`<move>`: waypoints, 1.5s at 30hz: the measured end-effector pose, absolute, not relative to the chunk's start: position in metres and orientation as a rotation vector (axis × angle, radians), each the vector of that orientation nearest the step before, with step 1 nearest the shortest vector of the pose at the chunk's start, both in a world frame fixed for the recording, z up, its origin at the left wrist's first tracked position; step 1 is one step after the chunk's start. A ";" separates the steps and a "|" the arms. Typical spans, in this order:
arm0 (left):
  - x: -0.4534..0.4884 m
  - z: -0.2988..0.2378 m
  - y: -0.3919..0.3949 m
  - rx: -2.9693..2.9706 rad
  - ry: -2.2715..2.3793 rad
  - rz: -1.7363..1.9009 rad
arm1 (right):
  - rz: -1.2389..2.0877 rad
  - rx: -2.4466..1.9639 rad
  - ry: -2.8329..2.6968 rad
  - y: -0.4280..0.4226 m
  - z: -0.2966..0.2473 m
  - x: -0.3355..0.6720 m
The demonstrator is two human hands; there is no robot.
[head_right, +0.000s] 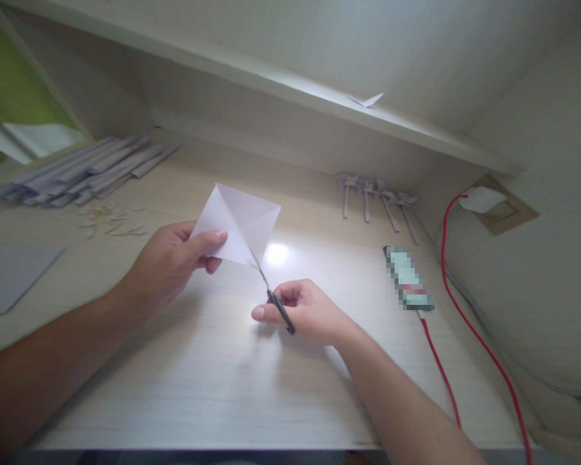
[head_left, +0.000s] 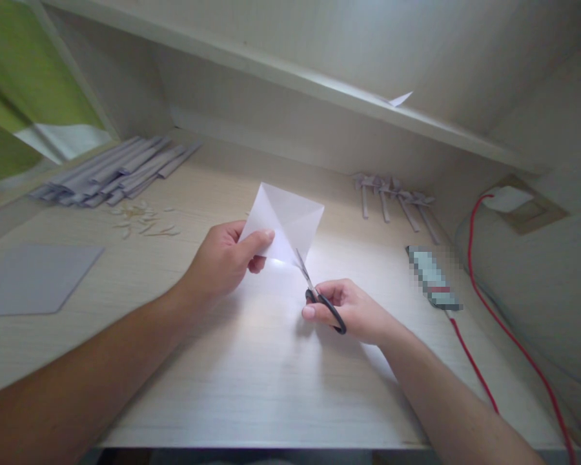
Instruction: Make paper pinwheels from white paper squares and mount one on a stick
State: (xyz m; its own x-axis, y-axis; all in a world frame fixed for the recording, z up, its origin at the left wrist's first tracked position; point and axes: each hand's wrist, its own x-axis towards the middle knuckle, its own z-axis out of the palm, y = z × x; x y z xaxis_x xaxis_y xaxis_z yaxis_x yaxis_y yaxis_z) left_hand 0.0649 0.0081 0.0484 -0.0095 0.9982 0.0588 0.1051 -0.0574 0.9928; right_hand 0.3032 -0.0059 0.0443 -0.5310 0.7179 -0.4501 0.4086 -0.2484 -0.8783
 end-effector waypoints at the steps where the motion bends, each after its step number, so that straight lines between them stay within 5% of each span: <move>1: 0.065 0.048 0.008 1.323 1.264 1.211 | 1.854 -1.370 -1.756 -0.006 0.045 0.303; 45: 0.065 0.052 0.007 1.321 1.272 1.193 | 1.841 -1.367 -1.753 -0.005 0.041 0.306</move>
State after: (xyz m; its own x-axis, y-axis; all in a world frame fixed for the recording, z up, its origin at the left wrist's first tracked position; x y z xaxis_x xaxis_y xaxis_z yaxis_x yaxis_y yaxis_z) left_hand 0.0650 0.0073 0.0516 -0.0029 0.9990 0.0455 0.1096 -0.0449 0.9930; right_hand 0.3058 -0.0051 0.0408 -0.5263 0.7271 -0.4407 0.4049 -0.2414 -0.8819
